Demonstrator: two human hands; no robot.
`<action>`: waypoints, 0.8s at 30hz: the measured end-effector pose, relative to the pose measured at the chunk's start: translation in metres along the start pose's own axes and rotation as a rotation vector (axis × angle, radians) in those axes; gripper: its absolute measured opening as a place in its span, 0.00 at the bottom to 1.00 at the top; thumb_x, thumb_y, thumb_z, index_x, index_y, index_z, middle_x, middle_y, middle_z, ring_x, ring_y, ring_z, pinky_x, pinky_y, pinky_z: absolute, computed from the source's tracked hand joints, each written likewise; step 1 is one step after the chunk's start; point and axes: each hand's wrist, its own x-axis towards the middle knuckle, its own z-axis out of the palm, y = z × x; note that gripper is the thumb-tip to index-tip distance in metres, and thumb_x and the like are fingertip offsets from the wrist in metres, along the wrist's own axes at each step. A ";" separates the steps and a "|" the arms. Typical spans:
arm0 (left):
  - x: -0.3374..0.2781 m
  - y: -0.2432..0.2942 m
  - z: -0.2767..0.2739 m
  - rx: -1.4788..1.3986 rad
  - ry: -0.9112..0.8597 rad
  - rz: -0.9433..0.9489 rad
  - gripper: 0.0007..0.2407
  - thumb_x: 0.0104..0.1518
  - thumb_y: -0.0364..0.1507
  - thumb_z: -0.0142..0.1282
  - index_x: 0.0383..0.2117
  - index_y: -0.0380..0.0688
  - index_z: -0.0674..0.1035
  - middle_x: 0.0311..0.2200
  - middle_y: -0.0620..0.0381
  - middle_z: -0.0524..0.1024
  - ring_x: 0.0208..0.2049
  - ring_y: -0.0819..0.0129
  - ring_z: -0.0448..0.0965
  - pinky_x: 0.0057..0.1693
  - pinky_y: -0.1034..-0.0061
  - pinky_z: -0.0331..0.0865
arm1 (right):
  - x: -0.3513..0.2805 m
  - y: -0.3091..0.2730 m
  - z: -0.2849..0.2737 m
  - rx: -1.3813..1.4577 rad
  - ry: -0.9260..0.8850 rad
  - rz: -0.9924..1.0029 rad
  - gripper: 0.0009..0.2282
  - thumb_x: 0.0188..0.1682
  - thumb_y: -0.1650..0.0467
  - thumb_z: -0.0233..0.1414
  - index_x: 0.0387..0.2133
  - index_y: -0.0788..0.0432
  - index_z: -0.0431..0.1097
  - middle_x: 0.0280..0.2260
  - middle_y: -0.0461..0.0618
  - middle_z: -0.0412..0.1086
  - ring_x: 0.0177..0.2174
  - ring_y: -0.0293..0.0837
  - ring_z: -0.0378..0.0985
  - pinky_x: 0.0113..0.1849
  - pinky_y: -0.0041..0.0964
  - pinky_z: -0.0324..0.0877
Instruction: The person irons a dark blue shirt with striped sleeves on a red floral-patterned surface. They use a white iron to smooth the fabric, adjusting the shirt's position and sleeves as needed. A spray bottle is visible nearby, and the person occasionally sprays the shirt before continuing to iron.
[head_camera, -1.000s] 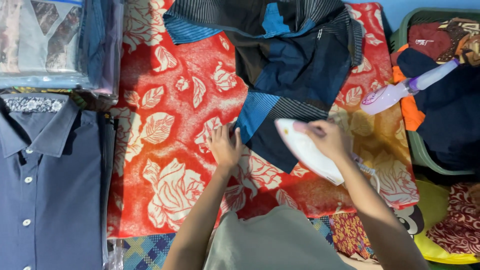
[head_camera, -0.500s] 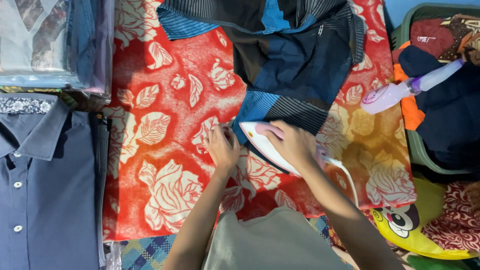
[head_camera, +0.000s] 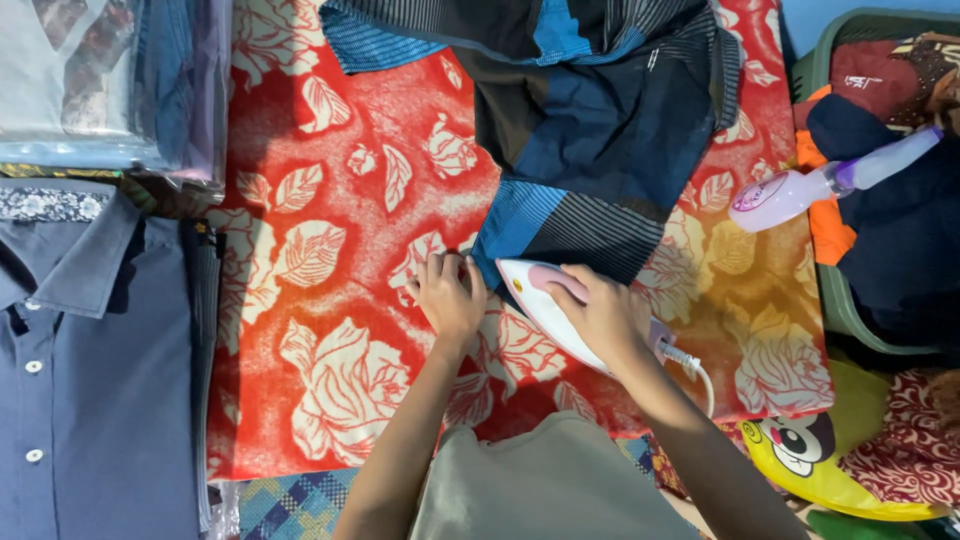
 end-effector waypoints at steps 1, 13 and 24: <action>0.001 0.000 0.000 -0.001 -0.002 -0.003 0.07 0.56 0.35 0.57 0.23 0.53 0.76 0.26 0.63 0.69 0.33 0.63 0.73 0.48 0.66 0.59 | 0.007 -0.004 0.004 -0.003 -0.003 0.000 0.21 0.48 0.46 0.49 0.48 0.37 0.74 0.37 0.49 0.80 0.35 0.59 0.83 0.36 0.55 0.76; -0.001 -0.001 0.005 0.018 0.018 0.016 0.06 0.56 0.34 0.57 0.23 0.52 0.78 0.25 0.63 0.70 0.32 0.66 0.73 0.48 0.68 0.59 | 0.084 -0.046 0.028 -0.109 0.305 -0.255 0.18 0.54 0.49 0.46 0.45 0.44 0.71 0.29 0.54 0.77 0.27 0.60 0.83 0.30 0.57 0.75; 0.000 -0.001 0.003 -0.022 -0.029 -0.002 0.05 0.54 0.32 0.57 0.23 0.50 0.77 0.25 0.61 0.69 0.33 0.63 0.73 0.49 0.66 0.59 | 0.002 0.050 -0.017 0.162 -0.057 0.209 0.20 0.40 0.48 0.58 0.46 0.32 0.78 0.38 0.46 0.81 0.43 0.56 0.81 0.43 0.49 0.74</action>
